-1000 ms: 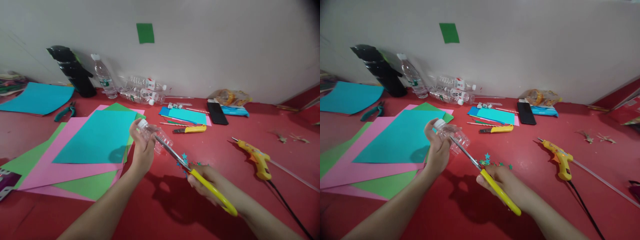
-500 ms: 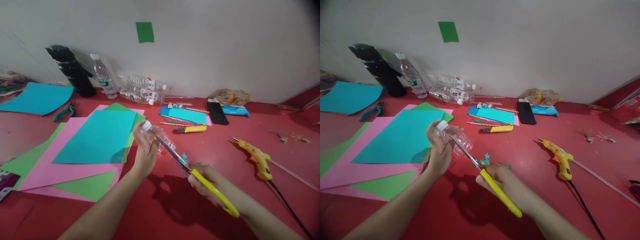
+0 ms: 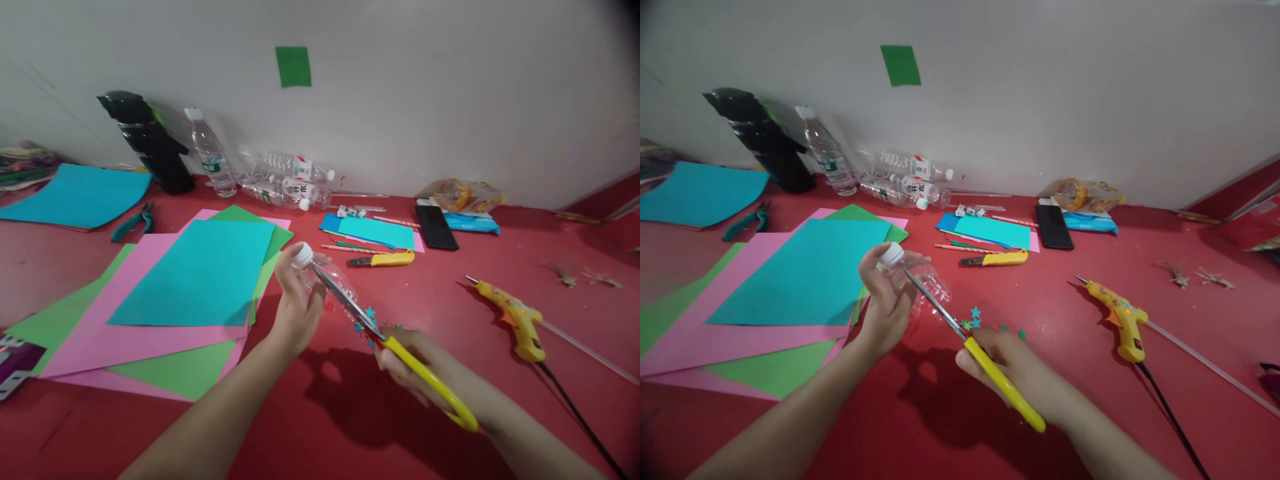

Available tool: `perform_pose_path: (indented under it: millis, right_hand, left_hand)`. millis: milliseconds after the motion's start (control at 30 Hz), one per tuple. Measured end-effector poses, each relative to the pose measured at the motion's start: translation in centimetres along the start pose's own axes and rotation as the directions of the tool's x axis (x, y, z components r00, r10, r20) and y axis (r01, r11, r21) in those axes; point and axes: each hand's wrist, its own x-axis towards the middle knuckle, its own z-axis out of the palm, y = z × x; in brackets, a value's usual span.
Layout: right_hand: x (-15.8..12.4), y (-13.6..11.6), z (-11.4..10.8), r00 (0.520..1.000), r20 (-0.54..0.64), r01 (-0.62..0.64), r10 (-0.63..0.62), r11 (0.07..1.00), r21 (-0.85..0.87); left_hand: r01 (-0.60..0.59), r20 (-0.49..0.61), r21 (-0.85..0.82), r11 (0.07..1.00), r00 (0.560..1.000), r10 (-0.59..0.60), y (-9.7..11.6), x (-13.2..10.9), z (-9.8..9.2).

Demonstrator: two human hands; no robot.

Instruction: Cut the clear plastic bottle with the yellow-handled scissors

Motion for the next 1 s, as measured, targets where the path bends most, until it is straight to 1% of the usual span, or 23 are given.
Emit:
perform_pose_path:
  millis: [133, 367, 500, 667, 767, 1000]
  right_hand:
    - [-0.04, 0.04, -0.01, 1.000, 0.006, -0.025, 0.024, 0.999, 0.028]
    - [-0.01, -0.17, -0.35, 0.998, 0.017, -0.053, 0.052, 0.998, 0.019]
    - [0.07, -0.20, -0.37, 0.999, 0.002, -0.050, 0.050, 0.999, 0.014]
    - [-0.03, -0.37, -0.30, 0.997, 0.010, -0.078, 0.077, 0.997, 0.021]
    - [-0.11, -0.33, -0.27, 0.997, 0.004, -0.075, 0.075, 0.997, 0.030]
    - [-0.10, -0.40, -0.17, 0.998, -0.018, -0.061, 0.061, 0.998, 0.015]
  left_hand:
    - [-0.020, -0.009, 0.022, 1.000, 1.000, 0.020, 0.03, -0.06, 0.08]
    - [-0.042, 0.000, 0.028, 0.999, 0.999, 0.042, -0.09, -0.05, 0.00]
    - [-0.036, 0.004, 0.035, 0.999, 0.999, 0.035, -0.07, -0.05, 0.01]
    - [-0.030, -0.002, 0.024, 0.999, 1.000, 0.030, 0.10, -0.05, 0.07]
    - [-0.008, -0.002, 0.018, 1.000, 1.000, 0.008, 0.22, -0.06, 0.08]
    - [-0.022, 0.003, 0.054, 0.998, 1.000, 0.022, 0.52, 0.06, 0.12]
